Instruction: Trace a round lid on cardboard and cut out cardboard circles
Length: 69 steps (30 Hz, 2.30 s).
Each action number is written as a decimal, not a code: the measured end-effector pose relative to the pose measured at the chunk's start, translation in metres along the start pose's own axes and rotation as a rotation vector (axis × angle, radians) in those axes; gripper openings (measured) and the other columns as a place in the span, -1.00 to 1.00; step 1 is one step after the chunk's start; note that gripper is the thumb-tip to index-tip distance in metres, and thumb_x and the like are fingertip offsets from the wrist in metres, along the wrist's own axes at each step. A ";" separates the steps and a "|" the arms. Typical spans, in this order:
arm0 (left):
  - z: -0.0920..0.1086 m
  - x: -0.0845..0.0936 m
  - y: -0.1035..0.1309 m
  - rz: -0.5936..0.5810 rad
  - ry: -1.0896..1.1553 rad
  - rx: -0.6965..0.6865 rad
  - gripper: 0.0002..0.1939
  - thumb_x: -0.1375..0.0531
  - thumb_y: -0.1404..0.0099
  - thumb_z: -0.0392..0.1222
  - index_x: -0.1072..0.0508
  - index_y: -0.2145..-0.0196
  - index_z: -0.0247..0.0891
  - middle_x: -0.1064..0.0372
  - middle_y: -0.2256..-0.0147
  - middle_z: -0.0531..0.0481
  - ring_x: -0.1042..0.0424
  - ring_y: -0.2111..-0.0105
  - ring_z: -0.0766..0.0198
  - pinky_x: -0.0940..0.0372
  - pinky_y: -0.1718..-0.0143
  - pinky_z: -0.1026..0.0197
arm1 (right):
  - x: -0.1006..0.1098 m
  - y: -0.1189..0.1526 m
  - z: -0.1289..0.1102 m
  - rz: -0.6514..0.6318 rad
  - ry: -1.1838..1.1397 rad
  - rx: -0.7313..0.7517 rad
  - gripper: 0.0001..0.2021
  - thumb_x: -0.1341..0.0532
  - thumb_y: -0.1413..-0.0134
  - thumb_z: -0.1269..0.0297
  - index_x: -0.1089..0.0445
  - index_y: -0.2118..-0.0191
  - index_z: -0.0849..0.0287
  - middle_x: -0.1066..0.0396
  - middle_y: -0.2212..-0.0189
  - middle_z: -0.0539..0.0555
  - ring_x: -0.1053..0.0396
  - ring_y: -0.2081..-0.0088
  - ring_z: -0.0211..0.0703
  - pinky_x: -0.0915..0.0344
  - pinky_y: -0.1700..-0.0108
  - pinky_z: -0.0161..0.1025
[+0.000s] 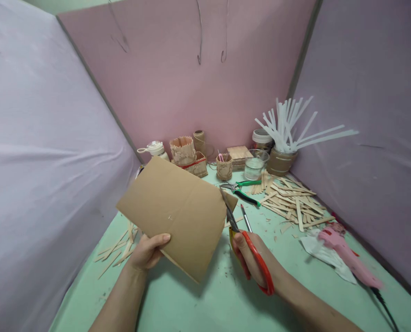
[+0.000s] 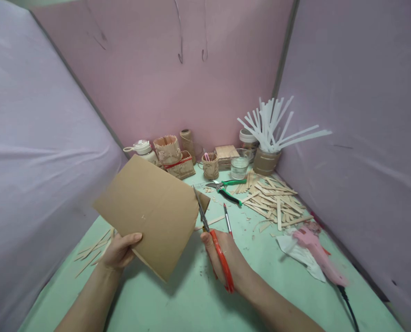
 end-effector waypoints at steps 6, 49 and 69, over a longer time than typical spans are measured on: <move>0.012 0.008 0.001 0.026 0.019 -0.027 -0.27 -0.43 0.17 -0.31 -0.45 -0.03 -0.31 -0.58 0.23 -0.22 -0.55 0.19 -0.15 -0.47 0.17 -0.01 | -0.002 0.002 -0.001 -0.050 0.061 -0.028 -0.35 0.27 -0.09 -0.43 0.05 0.68 0.03 -0.03 0.85 -0.05 -0.01 0.74 -0.25 0.01 0.61 -0.22; 0.007 -0.024 -0.003 0.111 0.158 0.115 -0.50 -0.30 -0.17 -0.33 -0.37 -0.08 -0.38 -0.49 0.02 -0.26 -0.51 0.07 0.01 -0.45 0.04 0.09 | -0.009 -0.003 0.023 -0.160 -0.029 0.027 -0.40 0.22 -0.14 -0.37 -0.15 0.30 0.12 -0.14 0.52 -0.06 -0.14 0.51 -0.22 -0.17 0.45 -0.23; 0.014 -0.020 -0.002 0.089 0.162 0.151 -0.47 -0.34 -0.12 -0.31 -0.38 -0.06 -0.40 -0.51 0.07 -0.28 -0.51 0.08 -0.02 -0.46 0.06 0.06 | -0.011 -0.001 0.014 -0.066 0.056 -0.050 -0.36 0.27 -0.02 -0.48 0.02 0.55 0.04 -0.08 0.82 -0.10 -0.02 0.72 -0.28 0.00 0.61 -0.27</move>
Point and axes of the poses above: each hand's wrist, its own y-axis away from the middle knuckle, its own x-axis out of the back of the hand, z = x × y, the point moved 1 cm from there along -y, towards the middle knuckle
